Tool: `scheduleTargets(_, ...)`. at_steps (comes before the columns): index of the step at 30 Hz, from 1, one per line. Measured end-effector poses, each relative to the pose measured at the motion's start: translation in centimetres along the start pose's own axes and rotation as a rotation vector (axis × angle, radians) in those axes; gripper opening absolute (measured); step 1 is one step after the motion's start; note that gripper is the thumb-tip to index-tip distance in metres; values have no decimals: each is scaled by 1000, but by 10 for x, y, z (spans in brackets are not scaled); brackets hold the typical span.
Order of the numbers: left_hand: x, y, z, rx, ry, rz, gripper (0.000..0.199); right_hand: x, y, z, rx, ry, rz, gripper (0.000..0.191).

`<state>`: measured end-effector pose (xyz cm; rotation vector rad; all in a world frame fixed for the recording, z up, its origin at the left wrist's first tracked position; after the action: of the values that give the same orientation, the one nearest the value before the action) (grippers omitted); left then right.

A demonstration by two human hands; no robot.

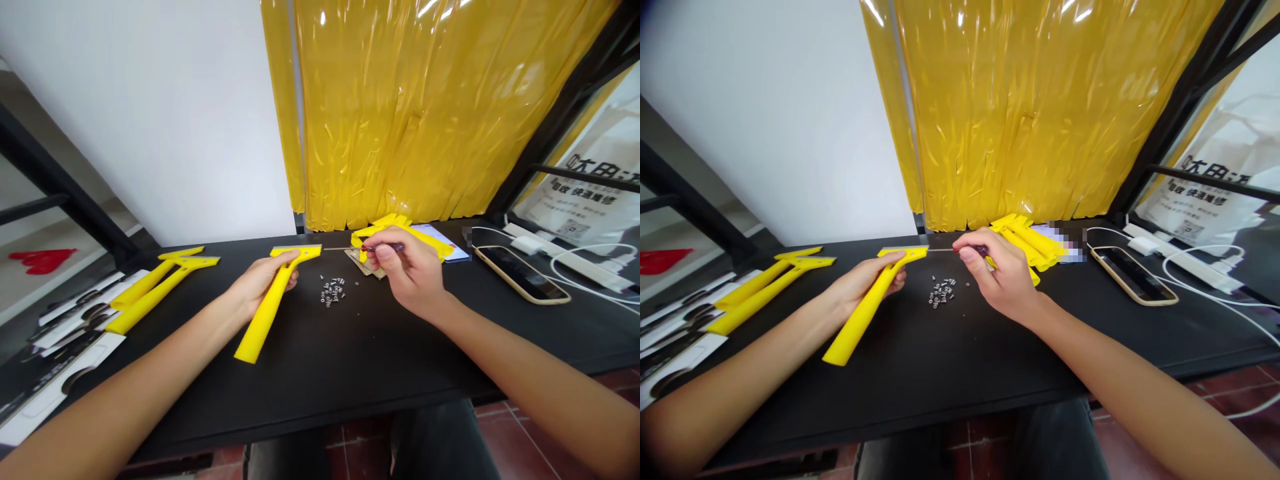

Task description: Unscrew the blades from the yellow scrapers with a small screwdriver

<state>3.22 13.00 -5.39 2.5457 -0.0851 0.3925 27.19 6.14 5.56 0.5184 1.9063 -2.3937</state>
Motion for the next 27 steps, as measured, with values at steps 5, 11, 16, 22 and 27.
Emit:
scheduleTargets(5,19,16,-6,127,-15,34,18,12,-1,8,-37,-16,102,13)
scheduleTargets(11,31,31,-8,212,-246,24,23,18,-1,9,-42,-10,148,14)
scheduleTargets(16,33,39,-13,311,-375,-6,22,20,0,9,-56,-7,175,13)
scheduleTargets(22,33,46,-18,391,-410,-43,23,23,1,7,-38,15,188,13)
scheduleTargets(27,34,48,-18,401,-383,-44,23,22,0,9,-74,31,193,13)
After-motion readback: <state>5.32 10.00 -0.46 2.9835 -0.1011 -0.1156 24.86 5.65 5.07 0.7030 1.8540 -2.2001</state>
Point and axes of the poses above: each hand's wrist, its own y-axis away from the middle knuckle, its own x-axis out of the palm, z = x × y, the point moved 9 cm from there along -y, towards the middle knuckle, and after that the axes turned 14 degrees about -x, right-handed, at the moved point
